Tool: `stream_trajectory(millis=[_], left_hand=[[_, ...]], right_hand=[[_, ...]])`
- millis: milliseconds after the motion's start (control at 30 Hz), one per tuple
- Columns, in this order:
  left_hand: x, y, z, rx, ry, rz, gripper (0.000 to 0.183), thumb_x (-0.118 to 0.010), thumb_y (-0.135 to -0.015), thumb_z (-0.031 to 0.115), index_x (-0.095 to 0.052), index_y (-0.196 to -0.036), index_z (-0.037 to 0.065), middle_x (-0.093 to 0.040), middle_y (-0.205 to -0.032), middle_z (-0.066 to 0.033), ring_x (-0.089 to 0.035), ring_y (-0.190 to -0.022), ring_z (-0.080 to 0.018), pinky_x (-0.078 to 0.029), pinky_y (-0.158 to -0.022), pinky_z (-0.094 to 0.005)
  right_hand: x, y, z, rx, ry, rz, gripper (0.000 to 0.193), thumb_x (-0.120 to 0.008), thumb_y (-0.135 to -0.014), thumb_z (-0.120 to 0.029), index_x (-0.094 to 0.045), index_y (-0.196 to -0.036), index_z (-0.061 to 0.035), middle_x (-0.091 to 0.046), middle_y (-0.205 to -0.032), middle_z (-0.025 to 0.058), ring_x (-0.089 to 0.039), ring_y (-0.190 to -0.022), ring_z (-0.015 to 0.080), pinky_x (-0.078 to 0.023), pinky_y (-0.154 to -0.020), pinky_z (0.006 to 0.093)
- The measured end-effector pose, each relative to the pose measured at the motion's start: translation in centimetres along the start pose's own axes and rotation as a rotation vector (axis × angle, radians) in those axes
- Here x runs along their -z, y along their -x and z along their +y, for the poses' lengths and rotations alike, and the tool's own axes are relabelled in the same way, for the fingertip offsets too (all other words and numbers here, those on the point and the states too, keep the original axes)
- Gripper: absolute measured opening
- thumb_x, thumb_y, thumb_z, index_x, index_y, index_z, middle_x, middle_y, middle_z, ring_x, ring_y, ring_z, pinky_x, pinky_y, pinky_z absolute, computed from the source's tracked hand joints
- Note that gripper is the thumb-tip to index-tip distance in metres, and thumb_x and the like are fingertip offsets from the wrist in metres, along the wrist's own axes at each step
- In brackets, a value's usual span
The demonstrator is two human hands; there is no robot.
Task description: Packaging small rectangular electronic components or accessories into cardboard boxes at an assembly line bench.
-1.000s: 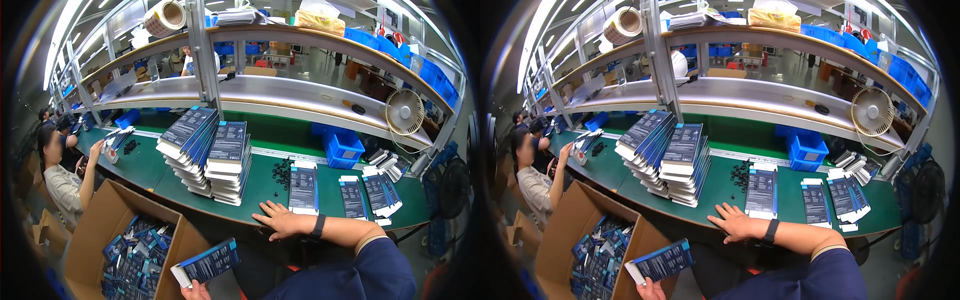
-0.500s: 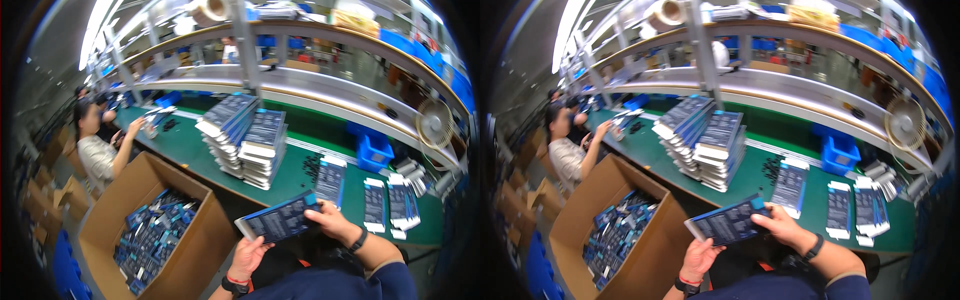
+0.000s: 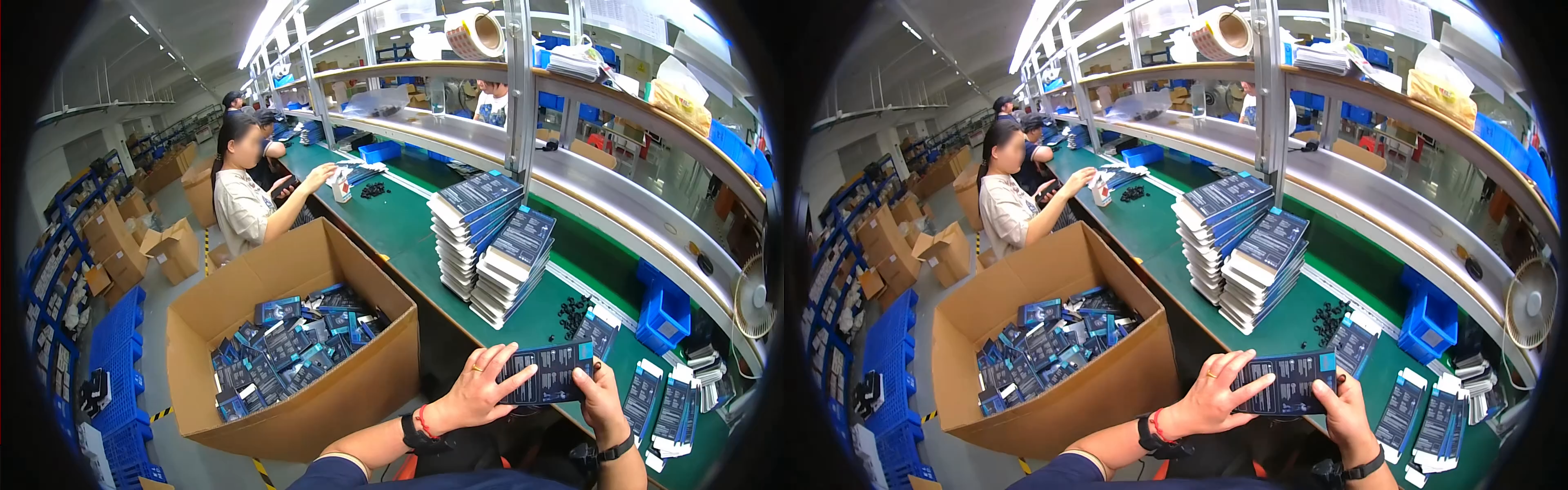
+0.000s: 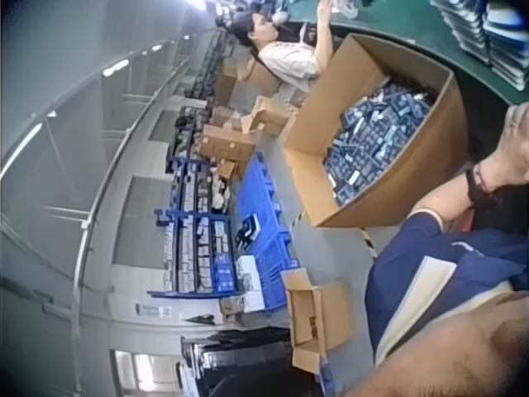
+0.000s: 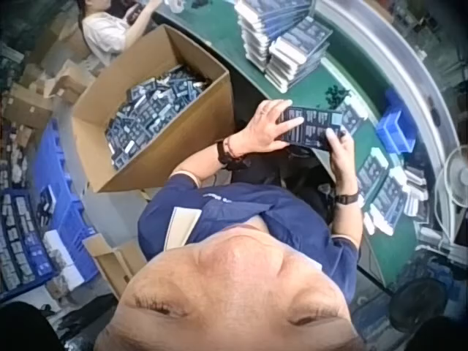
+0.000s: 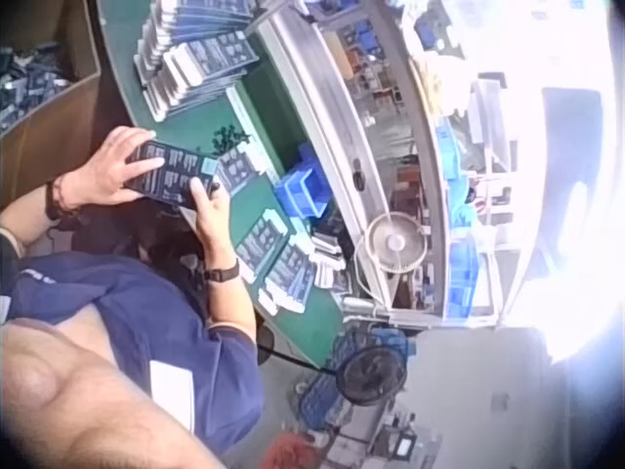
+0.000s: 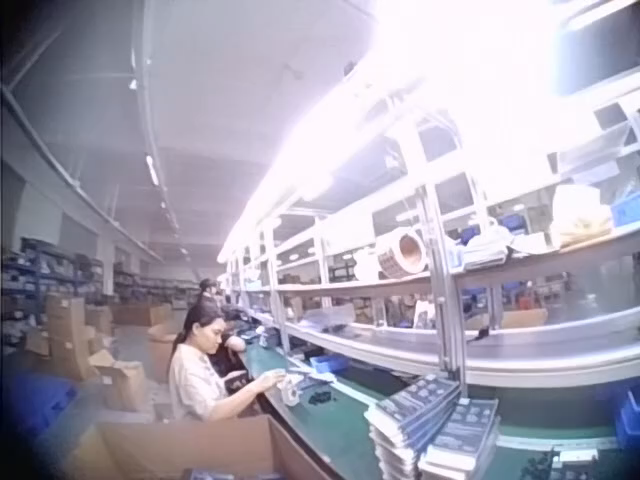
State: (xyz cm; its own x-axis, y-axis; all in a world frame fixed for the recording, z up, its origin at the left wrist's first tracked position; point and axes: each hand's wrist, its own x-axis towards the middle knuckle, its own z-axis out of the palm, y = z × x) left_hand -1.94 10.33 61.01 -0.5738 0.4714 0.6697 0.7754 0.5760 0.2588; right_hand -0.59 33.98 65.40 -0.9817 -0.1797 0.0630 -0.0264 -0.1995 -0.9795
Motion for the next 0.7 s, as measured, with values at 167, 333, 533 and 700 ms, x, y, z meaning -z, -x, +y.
stream_trajectory(millis=[167, 333, 533, 700], left_hand=[[0.8, -3.1, -0.2, 0.006, 0.026, 0.097, 0.073, -0.078, -0.055, 0.027, -0.059, -0.124, 0.014, -0.043, -0.130, -0.0203, -0.045, -0.115, -0.0352, -0.033, -0.097, -0.0452], [1.5, -8.5, -2.8, 0.167, -0.111, 0.284, 0.070, -0.076, -0.060, 0.030, -0.056, -0.124, 0.010, -0.042, -0.129, -0.0241, -0.042, -0.117, -0.0397, -0.032, -0.100, -0.0485], [-1.1, -15.3, -7.7, 0.396, -0.302, 0.320, 0.065, -0.073, -0.065, 0.036, -0.057, -0.120, 0.006, -0.043, -0.127, -0.0262, -0.042, -0.115, -0.0415, -0.033, -0.099, -0.0506], [-4.1, -17.7, -10.3, 0.483, -0.306, 0.256, 0.060, -0.073, -0.068, 0.039, -0.059, -0.115, 0.004, -0.048, -0.122, -0.0247, -0.044, -0.114, -0.0412, -0.034, -0.097, -0.0515]], right_hand=[[3.6, 2.0, -0.2, 0.064, 0.089, 0.077, 0.038, -0.060, -0.091, -0.017, -0.048, -0.123, -0.0004, -0.061, -0.106, 0.0089, -0.060, -0.093, 0.0147, -0.048, -0.083, 0.0304], [9.5, 5.8, 1.8, 0.369, 1.286, 0.460, 0.040, -0.064, -0.082, -0.010, -0.052, -0.117, 0.0038, -0.060, -0.103, 0.0191, -0.059, -0.094, 0.0301, -0.046, -0.083, 0.0388], [15.0, 11.0, 4.6, 0.211, 1.381, 0.695, 0.027, -0.066, -0.074, -0.002, -0.057, -0.099, 0.0022, -0.058, -0.099, 0.0195, -0.052, -0.098, 0.0377, -0.042, -0.086, 0.0426], [16.0, 12.6, 5.9, 0.195, 1.430, 0.753, 0.023, -0.065, -0.074, -0.002, -0.057, -0.095, 0.0038, -0.056, -0.104, 0.0220, -0.050, -0.102, 0.0390, -0.040, -0.089, 0.0448]])
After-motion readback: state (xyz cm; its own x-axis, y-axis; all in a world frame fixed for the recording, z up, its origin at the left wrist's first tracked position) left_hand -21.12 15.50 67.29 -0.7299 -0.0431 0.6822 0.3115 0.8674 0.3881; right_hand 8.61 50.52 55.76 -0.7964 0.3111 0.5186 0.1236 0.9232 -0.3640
